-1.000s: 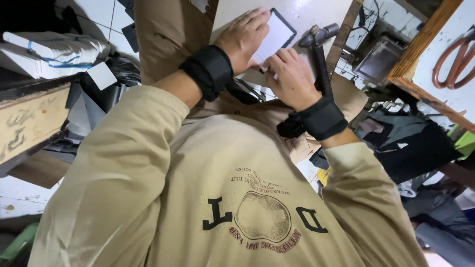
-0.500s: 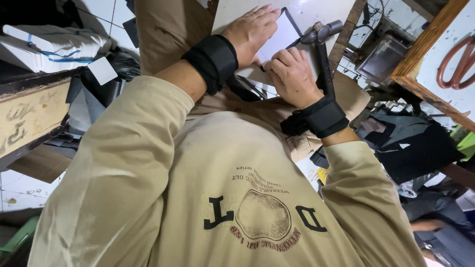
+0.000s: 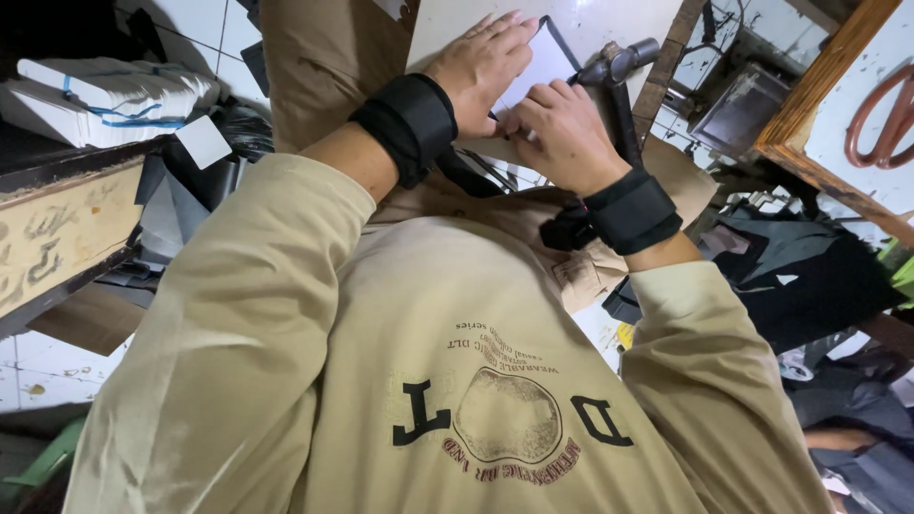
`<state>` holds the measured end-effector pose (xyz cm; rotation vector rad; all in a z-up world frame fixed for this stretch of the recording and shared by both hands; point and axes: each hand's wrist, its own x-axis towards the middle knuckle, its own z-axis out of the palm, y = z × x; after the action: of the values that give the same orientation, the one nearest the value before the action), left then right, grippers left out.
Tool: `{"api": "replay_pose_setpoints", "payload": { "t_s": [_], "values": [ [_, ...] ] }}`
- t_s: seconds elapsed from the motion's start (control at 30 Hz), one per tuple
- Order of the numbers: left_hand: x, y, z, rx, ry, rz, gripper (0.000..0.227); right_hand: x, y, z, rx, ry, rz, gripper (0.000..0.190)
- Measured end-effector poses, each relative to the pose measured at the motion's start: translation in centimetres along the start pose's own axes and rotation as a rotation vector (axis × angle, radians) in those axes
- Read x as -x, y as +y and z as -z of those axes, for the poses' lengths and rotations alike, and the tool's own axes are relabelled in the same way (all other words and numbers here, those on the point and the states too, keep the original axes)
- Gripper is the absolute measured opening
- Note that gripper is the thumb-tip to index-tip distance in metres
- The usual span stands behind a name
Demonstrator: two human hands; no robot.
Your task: The person folds the small black leather pouch and secures the edges with a hammer.
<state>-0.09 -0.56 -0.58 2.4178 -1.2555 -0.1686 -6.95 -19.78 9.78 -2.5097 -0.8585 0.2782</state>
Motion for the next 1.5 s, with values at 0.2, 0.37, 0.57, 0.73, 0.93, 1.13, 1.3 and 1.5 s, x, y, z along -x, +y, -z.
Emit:
{"api": "replay_pose_setpoints", "payload": {
  "t_s": [0.2, 0.37, 0.57, 0.73, 0.93, 1.13, 1.3, 1.5],
  "values": [
    [-0.1, 0.2, -0.1, 0.075, 0.024, -0.012, 0.085, 1.2, 0.3, 0.0, 0.054, 0.108, 0.155, 0.02],
    [0.2, 0.5, 0.3, 0.045, 0.013, 0.028, 0.085, 0.8, 0.1, 0.4, 0.011, 0.089, 0.158, 0.021],
    [0.3, 0.9, 1.0, 0.067, -0.001, 0.041, 0.086, 0.1, 0.4, 0.6, -0.039, 0.028, 0.112, 0.017],
    [0.0, 1.0, 0.8, 0.065, -0.013, 0.03, 0.08, -0.5, 0.3, 0.9, -0.006, -0.035, 0.062, 0.014],
    [0.1, 1.3, 1.3, 0.074, 0.003, 0.061, 0.087, 0.1, 0.7, 0.3, -0.163, 0.024, -0.05, 0.018],
    [-0.3, 1.6, 1.9, 0.089, 0.001, 0.092, 0.082, 0.1, 0.2, 0.7, -0.189, 0.044, -0.216, 0.033],
    [0.1, 1.7, 1.9, 0.123, 0.011, 0.076, 0.088, 4.2, 3.1, -1.3, 0.24, 0.432, -0.316, 0.044],
    [-0.6, 1.5, 1.6, 0.064, -0.028, 0.081, 0.094, 8.0, 5.2, -1.7, 0.052, 0.385, -0.487, 0.038]
  ]
}}
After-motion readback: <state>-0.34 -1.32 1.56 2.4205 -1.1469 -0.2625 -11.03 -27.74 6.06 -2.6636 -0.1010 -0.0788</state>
